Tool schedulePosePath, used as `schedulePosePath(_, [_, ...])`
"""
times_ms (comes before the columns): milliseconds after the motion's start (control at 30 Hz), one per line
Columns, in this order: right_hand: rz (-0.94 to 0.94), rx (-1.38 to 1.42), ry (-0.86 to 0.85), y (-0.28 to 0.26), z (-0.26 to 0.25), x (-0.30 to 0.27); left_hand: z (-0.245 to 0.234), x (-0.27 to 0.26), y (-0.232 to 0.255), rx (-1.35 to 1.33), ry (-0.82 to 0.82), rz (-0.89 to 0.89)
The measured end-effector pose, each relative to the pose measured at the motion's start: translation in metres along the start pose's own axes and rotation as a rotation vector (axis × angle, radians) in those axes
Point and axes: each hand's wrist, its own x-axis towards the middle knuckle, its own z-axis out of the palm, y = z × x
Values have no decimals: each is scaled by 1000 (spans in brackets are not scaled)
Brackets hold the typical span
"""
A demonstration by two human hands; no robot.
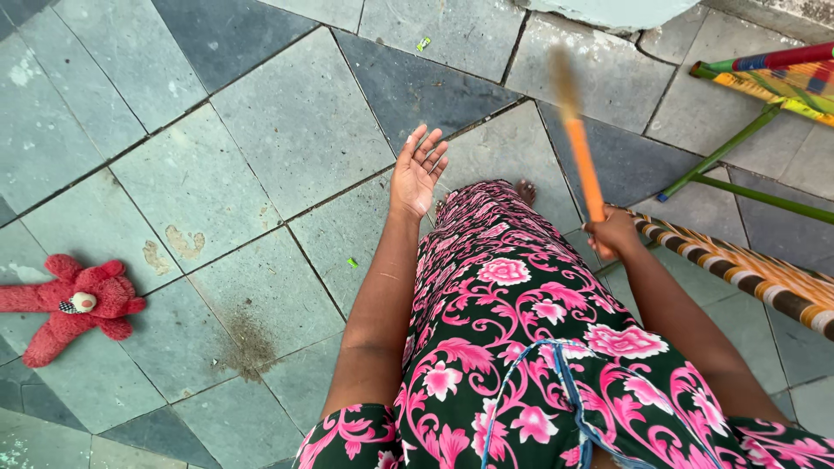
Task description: The person sweeps debris across a tiled floor using a hand broom and then picks up a red stuffed animal.
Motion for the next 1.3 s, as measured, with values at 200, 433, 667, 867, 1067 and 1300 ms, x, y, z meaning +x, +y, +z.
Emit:
schedulePosePath(200, [89, 245, -46, -31, 0, 56, 11, -4, 1, 12, 30, 46])
schedulePosePath(433, [-100, 31, -387, -45, -31, 61, 30, 0, -14, -43, 77, 107])
schedulePosePath(667, [0, -190, -461, -58, -129, 94, 58, 8, -43, -95, 128, 148])
schedulePosePath(867, [20, -479, -371, -136, -192, 162, 81, 14, -61, -99, 149, 176])
schedulePosePath(1067, [-65, -195, -342, -122, -179, 158, 91, 21, -81, -151, 161, 195])
schedulePosePath(1300, [55, -189, -469, -119, -251, 153, 95, 27, -106, -193, 192, 248])
